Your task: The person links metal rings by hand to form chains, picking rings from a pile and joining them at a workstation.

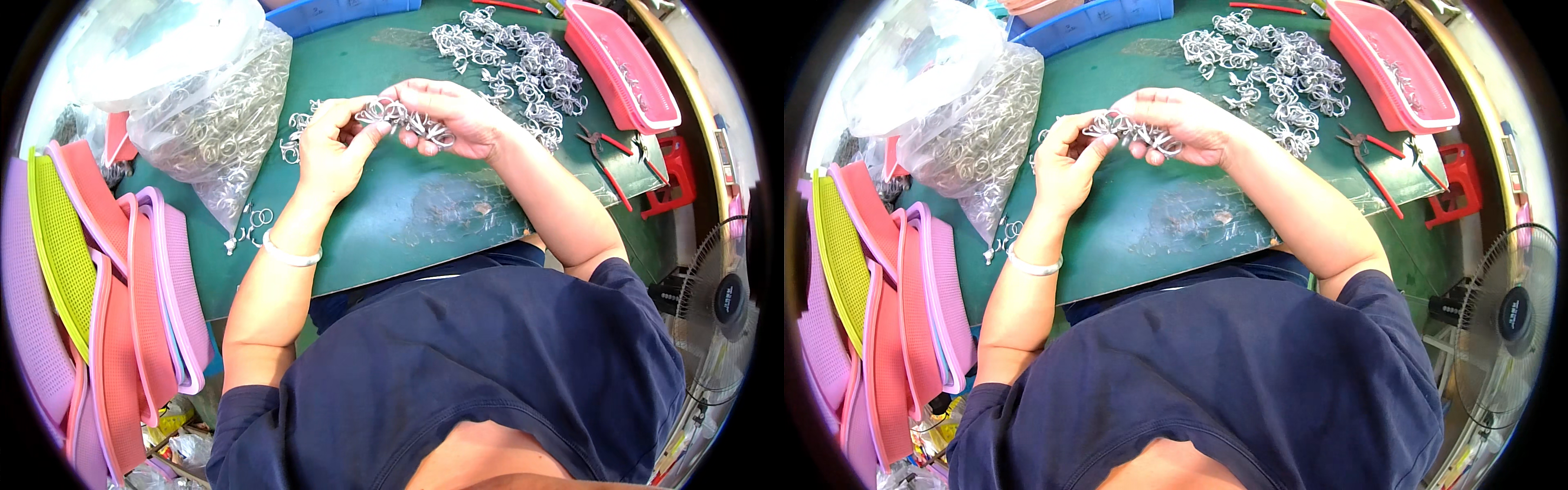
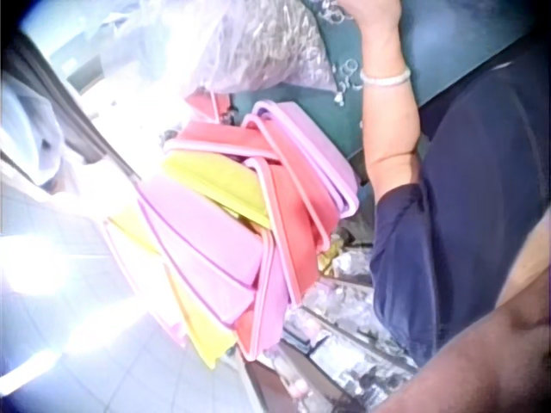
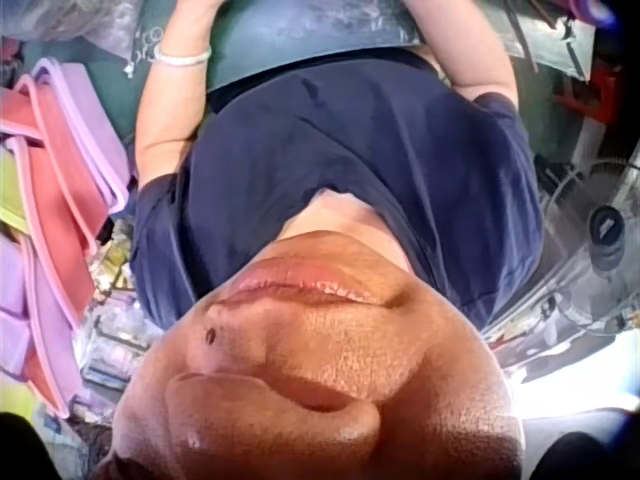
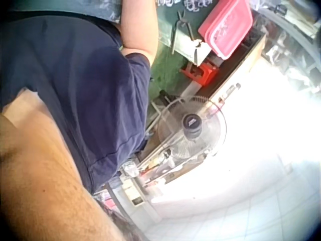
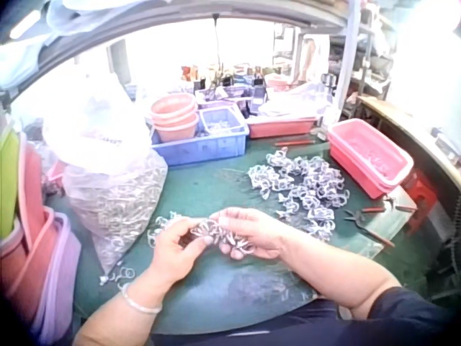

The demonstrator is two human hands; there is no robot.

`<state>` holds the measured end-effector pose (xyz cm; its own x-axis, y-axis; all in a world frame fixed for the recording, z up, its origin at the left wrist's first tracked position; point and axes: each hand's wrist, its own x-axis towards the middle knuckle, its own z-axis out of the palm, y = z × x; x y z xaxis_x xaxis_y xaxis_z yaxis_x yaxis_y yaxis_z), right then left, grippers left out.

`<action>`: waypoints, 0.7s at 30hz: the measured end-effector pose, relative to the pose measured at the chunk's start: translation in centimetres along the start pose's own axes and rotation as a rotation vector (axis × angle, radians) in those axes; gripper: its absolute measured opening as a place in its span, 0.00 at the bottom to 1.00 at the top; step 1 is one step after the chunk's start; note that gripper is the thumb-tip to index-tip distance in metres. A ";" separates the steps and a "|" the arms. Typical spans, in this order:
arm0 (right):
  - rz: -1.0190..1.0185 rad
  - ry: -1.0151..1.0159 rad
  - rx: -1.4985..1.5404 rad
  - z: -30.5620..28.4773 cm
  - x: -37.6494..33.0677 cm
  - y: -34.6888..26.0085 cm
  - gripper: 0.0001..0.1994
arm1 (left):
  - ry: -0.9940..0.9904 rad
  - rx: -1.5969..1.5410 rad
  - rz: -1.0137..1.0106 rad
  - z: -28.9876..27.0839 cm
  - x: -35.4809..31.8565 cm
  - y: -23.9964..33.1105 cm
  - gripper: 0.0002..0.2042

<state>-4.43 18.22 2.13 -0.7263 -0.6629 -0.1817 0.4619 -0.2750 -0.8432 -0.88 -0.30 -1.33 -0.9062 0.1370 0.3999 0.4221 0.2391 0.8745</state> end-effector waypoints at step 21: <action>-0.137 0.030 -0.334 -0.9 -0.5 0.5 0.08 | 0.017 -0.556 -0.382 0.5 -0.2 1.4 0.12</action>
<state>-4.27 19.04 1.30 -0.7867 -0.6138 -0.0663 0.1710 -0.1134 -0.9787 -0.11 0.48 -0.32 -0.9915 0.1252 0.0353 0.0010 -0.2635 0.9647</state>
